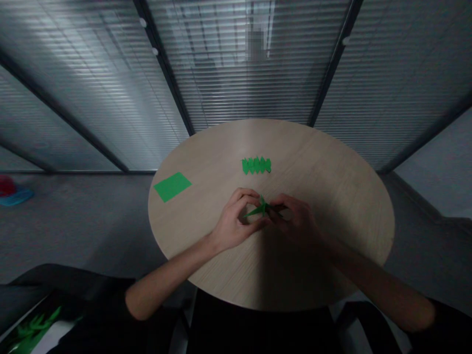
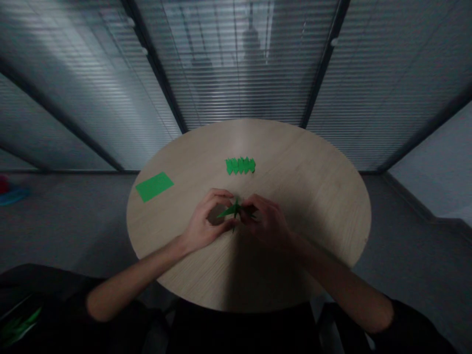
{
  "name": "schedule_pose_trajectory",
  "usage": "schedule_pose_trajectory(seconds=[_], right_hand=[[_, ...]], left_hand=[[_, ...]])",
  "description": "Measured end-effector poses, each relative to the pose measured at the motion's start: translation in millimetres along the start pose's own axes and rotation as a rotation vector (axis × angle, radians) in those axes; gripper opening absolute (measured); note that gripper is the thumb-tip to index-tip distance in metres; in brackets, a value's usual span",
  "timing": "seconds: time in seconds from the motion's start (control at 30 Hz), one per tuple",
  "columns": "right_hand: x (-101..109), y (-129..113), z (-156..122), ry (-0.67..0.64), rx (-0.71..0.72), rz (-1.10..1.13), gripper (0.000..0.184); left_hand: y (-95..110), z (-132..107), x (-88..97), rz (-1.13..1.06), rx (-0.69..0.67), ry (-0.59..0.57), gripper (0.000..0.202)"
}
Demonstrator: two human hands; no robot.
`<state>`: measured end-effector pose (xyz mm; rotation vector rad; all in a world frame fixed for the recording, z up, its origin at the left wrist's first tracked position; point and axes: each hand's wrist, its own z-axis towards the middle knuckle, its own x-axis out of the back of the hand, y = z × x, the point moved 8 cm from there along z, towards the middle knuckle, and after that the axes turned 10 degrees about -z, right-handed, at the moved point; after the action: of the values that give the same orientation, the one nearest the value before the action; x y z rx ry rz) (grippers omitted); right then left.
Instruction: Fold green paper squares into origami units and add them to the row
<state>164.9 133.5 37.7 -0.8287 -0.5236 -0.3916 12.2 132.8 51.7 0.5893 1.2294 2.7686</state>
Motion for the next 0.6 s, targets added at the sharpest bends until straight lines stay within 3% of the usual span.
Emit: schedule_pose_trajectory(seconds=[0.17,0.27,0.4,0.5,0.6], right_hand=[[-2,-7,-1,-0.025,0.094,-0.045,0.005],[3,-10,1,0.012,0.117,-0.051,0.004],[11,-7,5,0.063,0.065,-0.093,0.023],[6,-4,6,-0.009,0.035,-0.062,0.012],[-3,1,5,-0.096,-0.055,0.023,0.020]], left_hand=[[-5,-1,-5.6,-0.034,0.038,-0.041,0.007],[-11,-2,-5.2,-0.042,0.120,-0.049,0.010],[-17,-3,-3.6,-0.069,0.205,-0.039,0.012],[-21,-4,-5.6,-0.119,0.268,-0.048,0.015],[-26,-6,-8.0,-0.169,0.329,-0.052,0.018]])
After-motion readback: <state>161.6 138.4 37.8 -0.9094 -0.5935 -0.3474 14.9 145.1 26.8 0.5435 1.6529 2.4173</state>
